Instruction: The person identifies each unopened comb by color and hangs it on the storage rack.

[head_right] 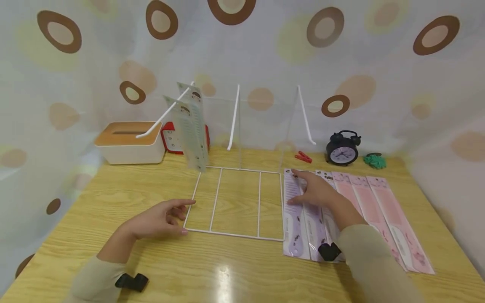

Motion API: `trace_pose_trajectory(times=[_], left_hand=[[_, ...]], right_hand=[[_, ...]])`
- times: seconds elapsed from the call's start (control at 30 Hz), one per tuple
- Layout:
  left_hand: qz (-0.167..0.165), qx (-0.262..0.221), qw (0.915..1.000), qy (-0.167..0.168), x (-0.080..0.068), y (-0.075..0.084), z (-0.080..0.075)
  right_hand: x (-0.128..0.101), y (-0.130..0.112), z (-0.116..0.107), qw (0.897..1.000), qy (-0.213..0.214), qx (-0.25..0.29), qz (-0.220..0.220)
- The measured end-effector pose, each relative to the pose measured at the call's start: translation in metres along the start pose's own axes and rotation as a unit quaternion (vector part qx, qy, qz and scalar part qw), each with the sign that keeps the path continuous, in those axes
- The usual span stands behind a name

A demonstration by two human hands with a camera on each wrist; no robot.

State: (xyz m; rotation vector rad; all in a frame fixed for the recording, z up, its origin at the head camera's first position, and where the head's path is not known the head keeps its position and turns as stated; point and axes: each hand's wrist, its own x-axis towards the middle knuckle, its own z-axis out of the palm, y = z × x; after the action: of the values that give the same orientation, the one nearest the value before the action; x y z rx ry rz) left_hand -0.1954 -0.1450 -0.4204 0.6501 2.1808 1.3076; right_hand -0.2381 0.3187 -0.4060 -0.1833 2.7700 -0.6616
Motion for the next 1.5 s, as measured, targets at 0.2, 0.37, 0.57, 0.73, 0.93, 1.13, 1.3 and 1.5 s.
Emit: trace_pose_trajectory(times=[0.2, 0.37, 0.57, 0.73, 0.93, 1.13, 1.3, 1.5], left_hand=[[0.007, -0.003, 0.9998, 0.017, 0.010, -0.011, 0.008], [-0.004, 0.017, 0.9985, 0.052, 0.014, -0.011, 0.013], [-0.031, 0.013, 0.9958, 0.086, 0.012, -0.011, 0.013], [-0.034, 0.005, 0.9951, 0.093, 0.012, -0.012, 0.013], [-0.037, -0.001, 0.9948, 0.095, 0.014, -0.013, 0.013], [-0.035, -0.008, 0.9948, 0.095, 0.013, -0.013, 0.012], [-0.034, -0.013, 0.9950, 0.094, 0.014, -0.013, 0.012], [-0.030, -0.014, 0.9950, 0.095, 0.013, -0.013, 0.012]], right_hand=[[0.012, 0.009, -0.004, 0.999, -0.021, -0.031, -0.009], [0.019, 0.009, -0.008, 0.997, -0.015, -0.070, -0.022], [0.024, 0.001, -0.011, 0.993, 0.002, -0.111, -0.029], [0.024, -0.002, -0.014, 0.993, 0.030, -0.109, -0.044], [0.026, 0.000, -0.011, 0.991, 0.097, -0.063, -0.067], [0.025, 0.006, -0.011, 0.982, 0.172, 0.066, -0.032], [0.017, 0.000, -0.020, 0.960, 0.198, 0.198, 0.008], [0.003, -0.022, -0.032, 0.880, 0.183, 0.439, -0.008]])
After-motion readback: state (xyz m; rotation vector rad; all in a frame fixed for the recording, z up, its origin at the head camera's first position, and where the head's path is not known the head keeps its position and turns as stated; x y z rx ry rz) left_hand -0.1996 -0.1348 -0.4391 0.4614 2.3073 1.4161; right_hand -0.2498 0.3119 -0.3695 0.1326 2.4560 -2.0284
